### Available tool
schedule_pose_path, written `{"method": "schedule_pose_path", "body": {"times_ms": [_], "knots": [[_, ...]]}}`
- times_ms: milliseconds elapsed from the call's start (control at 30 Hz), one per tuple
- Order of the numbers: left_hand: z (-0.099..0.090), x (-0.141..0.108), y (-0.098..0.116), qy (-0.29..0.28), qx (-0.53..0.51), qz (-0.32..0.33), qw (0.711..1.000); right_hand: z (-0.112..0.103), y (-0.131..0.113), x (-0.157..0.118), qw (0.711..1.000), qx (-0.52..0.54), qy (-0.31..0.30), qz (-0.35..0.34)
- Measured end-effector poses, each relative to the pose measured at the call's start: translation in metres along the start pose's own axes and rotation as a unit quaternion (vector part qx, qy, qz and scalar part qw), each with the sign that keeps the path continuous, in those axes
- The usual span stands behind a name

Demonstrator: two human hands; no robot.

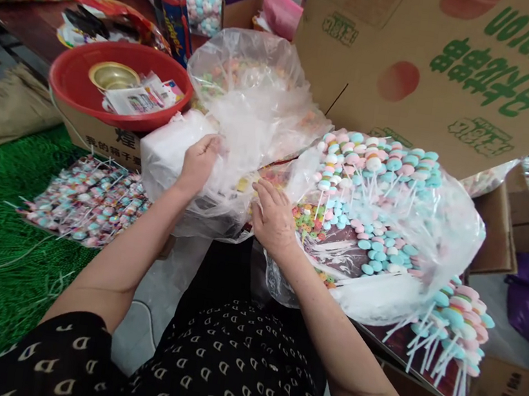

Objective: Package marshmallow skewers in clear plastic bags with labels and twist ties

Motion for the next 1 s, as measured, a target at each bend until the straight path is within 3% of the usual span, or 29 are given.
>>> {"method": "schedule_pose_path", "body": {"times_ms": [67, 133, 200, 367, 567, 633, 733, 833, 1000], "knots": [[0.013, -0.005, 0.006, -0.070, 0.095, 0.036, 0.992, -0.002, -0.007, 0.009, 1.000, -0.002, 0.020, -0.016], [0.028, -0.017, 0.012, -0.150, 0.198, 0.084, 0.965, 0.002, -0.009, 0.020, 1.000, -0.008, 0.009, -0.018], [0.040, -0.032, 0.015, -0.194, 0.281, 0.124, 0.932, 0.010, -0.007, 0.031, 1.000, -0.012, -0.015, -0.002], [0.055, -0.060, 0.011, -0.225, 0.388, 0.131, 0.884, 0.029, 0.002, 0.056, 0.995, -0.017, -0.068, 0.067], [0.052, -0.073, 0.023, -0.258, 0.368, 0.152, 0.880, 0.036, 0.008, 0.075, 0.991, -0.063, -0.065, 0.095], [0.041, -0.079, 0.033, -0.239, 0.355, 0.182, 0.886, 0.036, 0.013, 0.078, 0.989, -0.080, -0.066, 0.103], [0.012, -0.088, 0.041, -0.127, 0.367, 0.197, 0.900, 0.037, 0.022, 0.080, 0.986, -0.093, -0.089, 0.106], [-0.012, -0.098, 0.035, -0.054, 0.393, 0.182, 0.900, 0.037, 0.028, 0.079, 0.985, -0.088, -0.106, 0.105], [-0.039, -0.093, 0.019, 0.000, 0.409, 0.127, 0.903, 0.035, 0.033, 0.076, 0.987, -0.063, -0.099, 0.110]]}}
Point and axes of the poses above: each hand's wrist, its own x-axis towards the middle knuckle, its own z-axis out of the palm, y = z × x, the point moved 5 cm from there along x, towards the middle knuckle, and after that the axes turned 5 degrees about -y, right-handed, at the moved point
